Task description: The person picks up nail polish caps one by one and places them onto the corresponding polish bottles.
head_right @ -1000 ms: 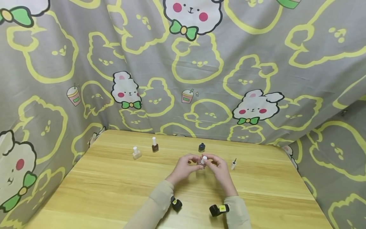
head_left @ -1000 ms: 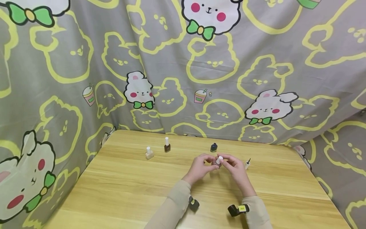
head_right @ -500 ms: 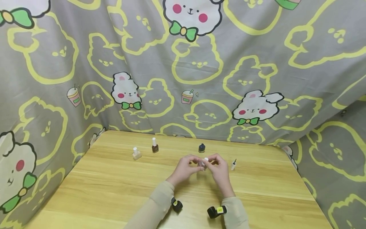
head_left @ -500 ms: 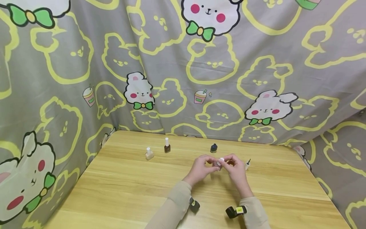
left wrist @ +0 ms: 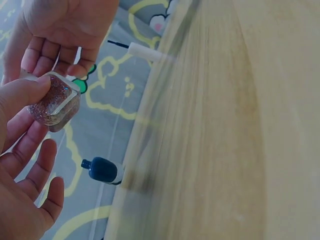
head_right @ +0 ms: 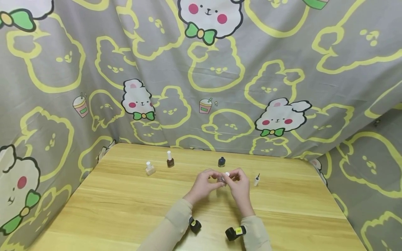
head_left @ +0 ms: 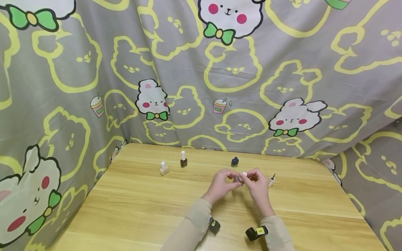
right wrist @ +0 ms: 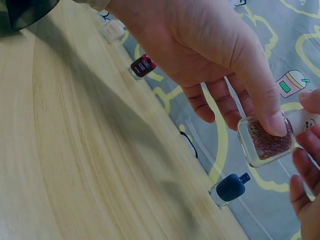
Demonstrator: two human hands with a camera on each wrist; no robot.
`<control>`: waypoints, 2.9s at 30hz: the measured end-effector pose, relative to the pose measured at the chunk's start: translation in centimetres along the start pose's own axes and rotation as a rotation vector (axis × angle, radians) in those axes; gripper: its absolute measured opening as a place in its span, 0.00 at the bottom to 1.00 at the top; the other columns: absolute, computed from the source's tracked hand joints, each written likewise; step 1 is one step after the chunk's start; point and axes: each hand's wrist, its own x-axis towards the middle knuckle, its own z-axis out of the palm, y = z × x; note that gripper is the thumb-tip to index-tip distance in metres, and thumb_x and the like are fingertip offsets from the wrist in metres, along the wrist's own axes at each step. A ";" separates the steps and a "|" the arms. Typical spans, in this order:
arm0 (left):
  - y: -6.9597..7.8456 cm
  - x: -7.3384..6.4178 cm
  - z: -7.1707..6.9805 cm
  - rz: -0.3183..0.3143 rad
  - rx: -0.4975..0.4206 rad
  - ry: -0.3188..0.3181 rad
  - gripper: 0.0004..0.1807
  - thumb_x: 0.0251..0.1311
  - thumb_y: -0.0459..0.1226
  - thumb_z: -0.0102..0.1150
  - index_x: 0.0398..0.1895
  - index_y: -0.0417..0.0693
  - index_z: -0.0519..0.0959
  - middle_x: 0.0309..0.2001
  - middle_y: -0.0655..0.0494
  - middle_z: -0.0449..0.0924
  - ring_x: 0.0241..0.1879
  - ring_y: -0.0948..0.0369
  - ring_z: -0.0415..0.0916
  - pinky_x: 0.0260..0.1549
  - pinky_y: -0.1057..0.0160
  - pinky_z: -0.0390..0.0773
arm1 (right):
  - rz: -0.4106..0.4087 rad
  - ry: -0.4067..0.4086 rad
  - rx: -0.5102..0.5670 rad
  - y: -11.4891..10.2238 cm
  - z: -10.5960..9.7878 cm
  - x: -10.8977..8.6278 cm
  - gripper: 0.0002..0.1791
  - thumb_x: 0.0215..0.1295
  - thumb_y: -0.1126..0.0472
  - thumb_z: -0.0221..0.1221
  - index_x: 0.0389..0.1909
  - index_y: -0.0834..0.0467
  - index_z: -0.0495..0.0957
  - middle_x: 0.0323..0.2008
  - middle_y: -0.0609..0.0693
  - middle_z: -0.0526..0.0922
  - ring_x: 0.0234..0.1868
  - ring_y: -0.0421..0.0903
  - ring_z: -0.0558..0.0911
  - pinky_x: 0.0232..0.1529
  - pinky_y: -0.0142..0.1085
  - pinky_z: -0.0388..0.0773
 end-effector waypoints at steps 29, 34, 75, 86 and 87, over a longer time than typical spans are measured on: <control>-3.0 1.1 -4.2 -0.084 -0.067 0.227 0.17 0.51 0.41 0.71 0.44 0.49 0.83 0.44 0.54 0.83 0.42 0.59 0.76 0.44 0.57 0.78 | -0.130 0.137 0.324 -1.8 -5.9 2.1 0.08 0.58 0.79 0.59 0.39 0.70 0.76 0.31 0.42 0.81 0.34 0.34 0.80 0.40 0.23 0.75; -3.7 1.1 -4.9 -0.096 -0.077 0.261 0.17 0.51 0.41 0.71 0.44 0.47 0.83 0.43 0.52 0.83 0.41 0.57 0.77 0.43 0.61 0.76 | -0.143 0.219 0.374 -1.4 -7.4 2.5 0.09 0.59 0.79 0.59 0.36 0.65 0.78 0.30 0.42 0.82 0.33 0.34 0.80 0.37 0.22 0.75; -8.2 3.2 -7.0 -0.372 -0.171 0.484 0.15 0.50 0.32 0.71 0.43 0.42 0.82 0.43 0.46 0.85 0.41 0.55 0.81 0.44 0.57 0.81 | 0.396 0.154 0.449 5.0 -12.9 2.5 0.12 0.65 0.66 0.60 0.47 0.49 0.75 0.36 0.36 0.75 0.37 0.34 0.76 0.38 0.26 0.76; -7.8 3.6 -6.7 -0.437 -0.076 0.510 0.14 0.49 0.32 0.71 0.41 0.41 0.82 0.40 0.44 0.86 0.41 0.51 0.82 0.46 0.51 0.78 | 0.349 0.000 0.279 6.2 -13.0 2.4 0.17 0.65 0.65 0.60 0.53 0.52 0.72 0.39 0.31 0.79 0.42 0.29 0.77 0.44 0.25 0.73; -7.8 3.6 -6.7 -0.445 -0.069 0.511 0.14 0.49 0.32 0.72 0.41 0.40 0.82 0.40 0.44 0.86 0.42 0.50 0.82 0.47 0.50 0.78 | 0.342 -0.005 0.258 6.3 -13.0 2.4 0.17 0.66 0.65 0.60 0.54 0.53 0.72 0.39 0.31 0.80 0.42 0.28 0.77 0.44 0.25 0.73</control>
